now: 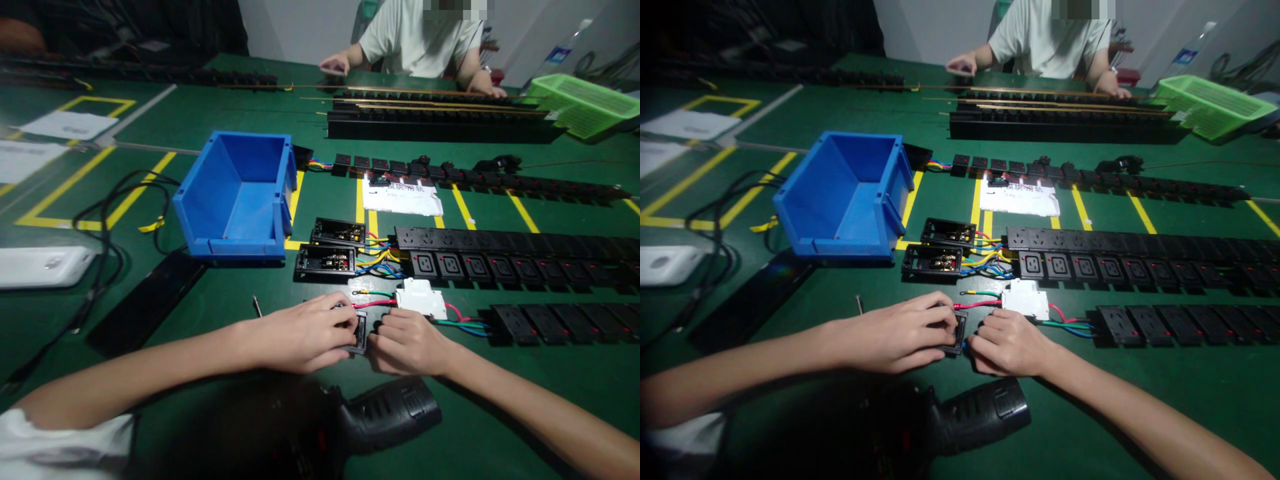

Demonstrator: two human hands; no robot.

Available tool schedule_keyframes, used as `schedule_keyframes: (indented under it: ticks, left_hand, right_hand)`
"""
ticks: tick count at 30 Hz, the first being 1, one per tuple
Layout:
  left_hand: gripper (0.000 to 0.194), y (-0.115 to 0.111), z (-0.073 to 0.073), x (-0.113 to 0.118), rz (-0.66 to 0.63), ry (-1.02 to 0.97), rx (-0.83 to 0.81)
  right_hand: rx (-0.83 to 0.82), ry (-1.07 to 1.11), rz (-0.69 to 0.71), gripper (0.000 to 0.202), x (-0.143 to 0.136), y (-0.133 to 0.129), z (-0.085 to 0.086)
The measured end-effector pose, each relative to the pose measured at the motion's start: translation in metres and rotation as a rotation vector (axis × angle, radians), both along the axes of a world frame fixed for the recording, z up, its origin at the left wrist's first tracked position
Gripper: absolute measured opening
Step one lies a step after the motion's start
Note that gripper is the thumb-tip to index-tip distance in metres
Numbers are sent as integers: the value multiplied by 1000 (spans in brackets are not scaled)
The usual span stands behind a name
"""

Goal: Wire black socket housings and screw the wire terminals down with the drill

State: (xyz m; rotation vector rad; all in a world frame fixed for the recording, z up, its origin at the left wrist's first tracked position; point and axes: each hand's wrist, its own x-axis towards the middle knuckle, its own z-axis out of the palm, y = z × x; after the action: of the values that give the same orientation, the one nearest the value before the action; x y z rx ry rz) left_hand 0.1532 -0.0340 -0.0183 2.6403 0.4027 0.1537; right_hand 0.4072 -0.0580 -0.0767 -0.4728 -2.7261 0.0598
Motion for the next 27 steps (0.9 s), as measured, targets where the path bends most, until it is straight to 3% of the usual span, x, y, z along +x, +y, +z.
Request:
schedule_keyframes:
  ticks: [12, 27]
  left_hand:
    - [24, 2, -2, -2, -12, -28, -28]
    - [24, -3, -11, 4, 30, -96, 53]
  right_hand:
    - [3, -21, -33, 20, 1, 0, -2]
    - [17, 61, -92, 13, 0, -1, 0]
